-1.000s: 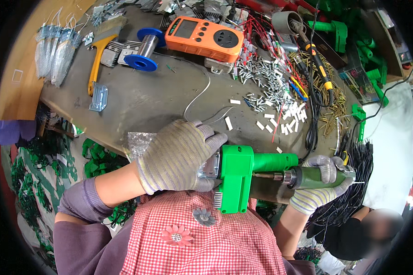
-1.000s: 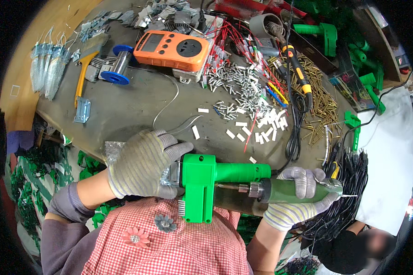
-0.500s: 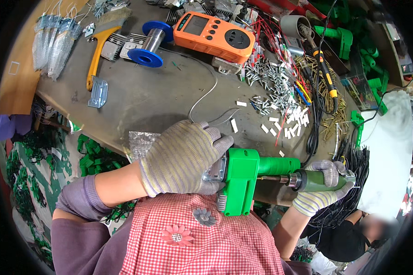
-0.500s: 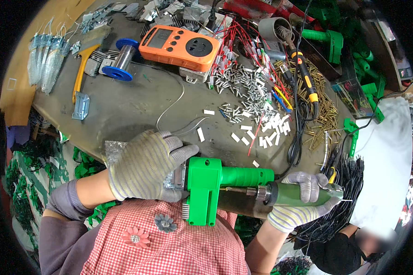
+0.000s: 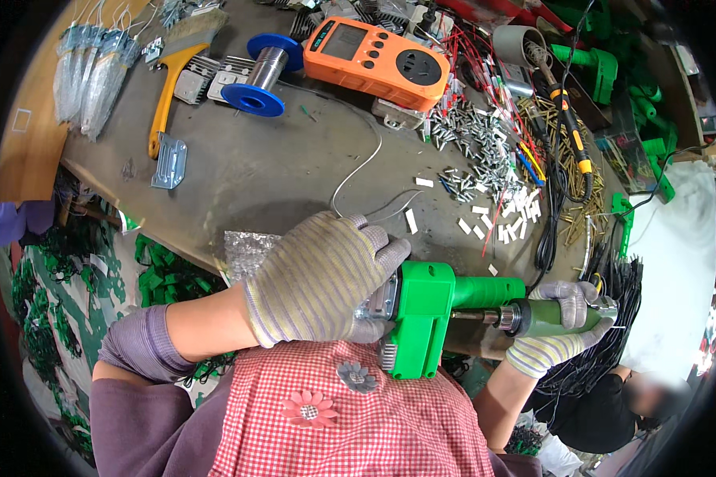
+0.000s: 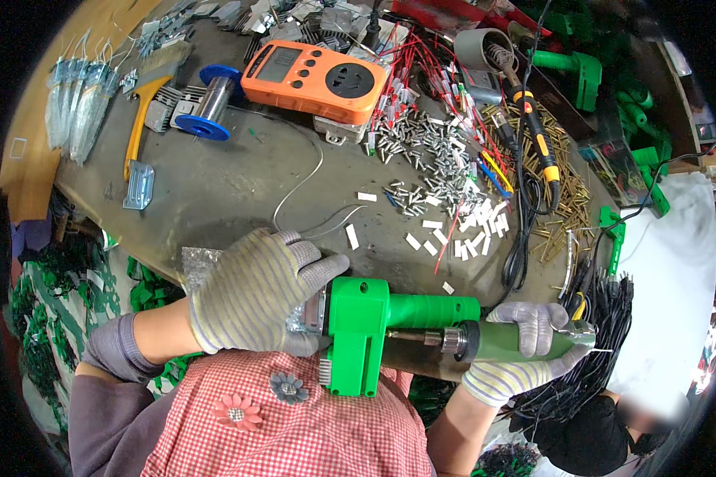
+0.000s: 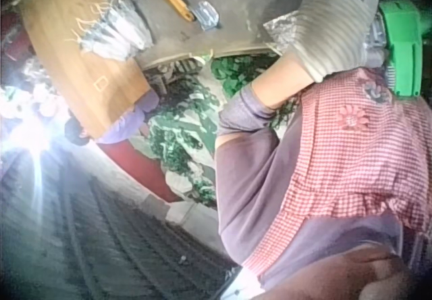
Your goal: The person assembles a tool by placing internal wiring and components into a plastic casing, closing the halves together, and driving screws using a power screwdriver. The person then arranges wires and components into another plastic casing to assemble the next unit.
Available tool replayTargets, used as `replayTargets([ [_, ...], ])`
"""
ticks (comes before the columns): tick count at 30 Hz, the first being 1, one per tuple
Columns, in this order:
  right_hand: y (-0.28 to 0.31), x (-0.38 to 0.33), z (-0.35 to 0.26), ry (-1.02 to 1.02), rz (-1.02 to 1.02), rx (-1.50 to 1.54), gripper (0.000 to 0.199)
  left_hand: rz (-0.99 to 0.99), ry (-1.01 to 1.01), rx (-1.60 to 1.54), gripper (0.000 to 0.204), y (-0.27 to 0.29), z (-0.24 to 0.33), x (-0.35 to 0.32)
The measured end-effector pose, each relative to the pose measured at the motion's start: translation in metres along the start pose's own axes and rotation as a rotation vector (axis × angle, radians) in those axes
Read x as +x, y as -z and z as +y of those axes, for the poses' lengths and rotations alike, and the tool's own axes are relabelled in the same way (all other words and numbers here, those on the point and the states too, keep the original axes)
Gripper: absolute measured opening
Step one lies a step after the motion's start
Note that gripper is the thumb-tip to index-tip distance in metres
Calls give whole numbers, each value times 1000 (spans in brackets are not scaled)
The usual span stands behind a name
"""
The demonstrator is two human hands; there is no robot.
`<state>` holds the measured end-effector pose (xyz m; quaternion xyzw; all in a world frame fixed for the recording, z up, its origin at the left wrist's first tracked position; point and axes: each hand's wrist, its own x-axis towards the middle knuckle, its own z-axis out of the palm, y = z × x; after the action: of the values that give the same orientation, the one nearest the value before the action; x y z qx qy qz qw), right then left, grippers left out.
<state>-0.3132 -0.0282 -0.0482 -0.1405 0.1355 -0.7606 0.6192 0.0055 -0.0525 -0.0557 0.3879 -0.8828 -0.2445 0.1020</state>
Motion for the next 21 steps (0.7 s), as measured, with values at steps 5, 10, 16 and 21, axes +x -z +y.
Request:
replayTargets([
  [5,-3,-2,8,-12,-46,6,42,-24,-12,-6,91,2,2,3],
  [10,-1,-7,14,3,-51,39,37,-1,-51,-13,92,0,0,2],
  [16,3,-8,16,2,-64,98,37,-10,-69,-41,91,-1,-2,4],
  [21,16,-5,9,0,-44,29,36,39,-110,-60,88,-2,-7,5],
])
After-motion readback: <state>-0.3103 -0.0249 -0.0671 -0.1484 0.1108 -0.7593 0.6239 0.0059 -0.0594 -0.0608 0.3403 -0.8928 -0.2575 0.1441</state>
